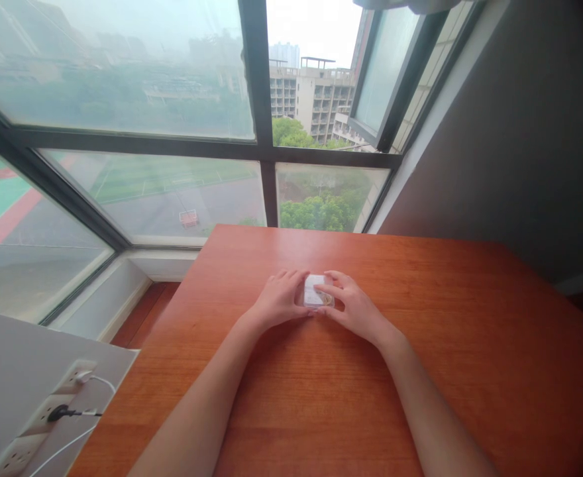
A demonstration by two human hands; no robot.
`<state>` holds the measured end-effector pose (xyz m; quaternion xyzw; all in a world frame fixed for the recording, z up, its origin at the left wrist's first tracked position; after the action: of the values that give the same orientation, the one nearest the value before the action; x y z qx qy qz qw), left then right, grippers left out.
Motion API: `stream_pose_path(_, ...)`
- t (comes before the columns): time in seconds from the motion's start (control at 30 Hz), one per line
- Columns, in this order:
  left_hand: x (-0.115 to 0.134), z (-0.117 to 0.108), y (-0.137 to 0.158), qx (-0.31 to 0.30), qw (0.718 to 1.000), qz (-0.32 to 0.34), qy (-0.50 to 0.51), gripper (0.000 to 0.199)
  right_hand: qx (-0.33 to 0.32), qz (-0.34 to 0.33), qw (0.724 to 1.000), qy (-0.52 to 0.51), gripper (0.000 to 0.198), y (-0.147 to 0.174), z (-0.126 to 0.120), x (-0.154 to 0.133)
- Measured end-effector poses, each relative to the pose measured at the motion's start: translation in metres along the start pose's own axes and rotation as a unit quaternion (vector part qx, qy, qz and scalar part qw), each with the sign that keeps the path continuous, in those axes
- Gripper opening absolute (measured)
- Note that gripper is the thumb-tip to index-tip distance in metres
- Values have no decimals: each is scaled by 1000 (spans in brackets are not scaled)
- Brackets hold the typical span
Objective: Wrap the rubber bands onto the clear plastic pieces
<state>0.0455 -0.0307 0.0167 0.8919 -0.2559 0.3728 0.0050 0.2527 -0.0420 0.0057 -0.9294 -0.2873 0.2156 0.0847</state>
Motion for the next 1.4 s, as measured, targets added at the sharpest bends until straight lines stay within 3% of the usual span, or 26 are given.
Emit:
stream_pose_path(0.27, 2, -1, 1, -5, 1000, -10, -2, 66, -11, 8, 1000, -4, 42, 0, 1, 0)
stream_pose_path(0.77, -3, 0, -1, 5, 1000, 6, -3, 68, -16, 23, 993, -113, 45, -1, -2, 11)
stream_pose_path(1.4, -3, -9, 0, -24, 999, 10, 43, 60, -35, 44, 991, -123, 50, -1, -2, 7)
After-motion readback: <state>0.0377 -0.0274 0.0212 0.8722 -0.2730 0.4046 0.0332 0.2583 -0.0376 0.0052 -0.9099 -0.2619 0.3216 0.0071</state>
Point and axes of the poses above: each hand's wrist, its own y-axis away from the middle knuckle, its own z-axis out of the palm, x = y × z, the point moved 1 cm from there along -y, towards the middle knuckle, and after that the axes turned 14 degrees about y, right-handed, at the moved point
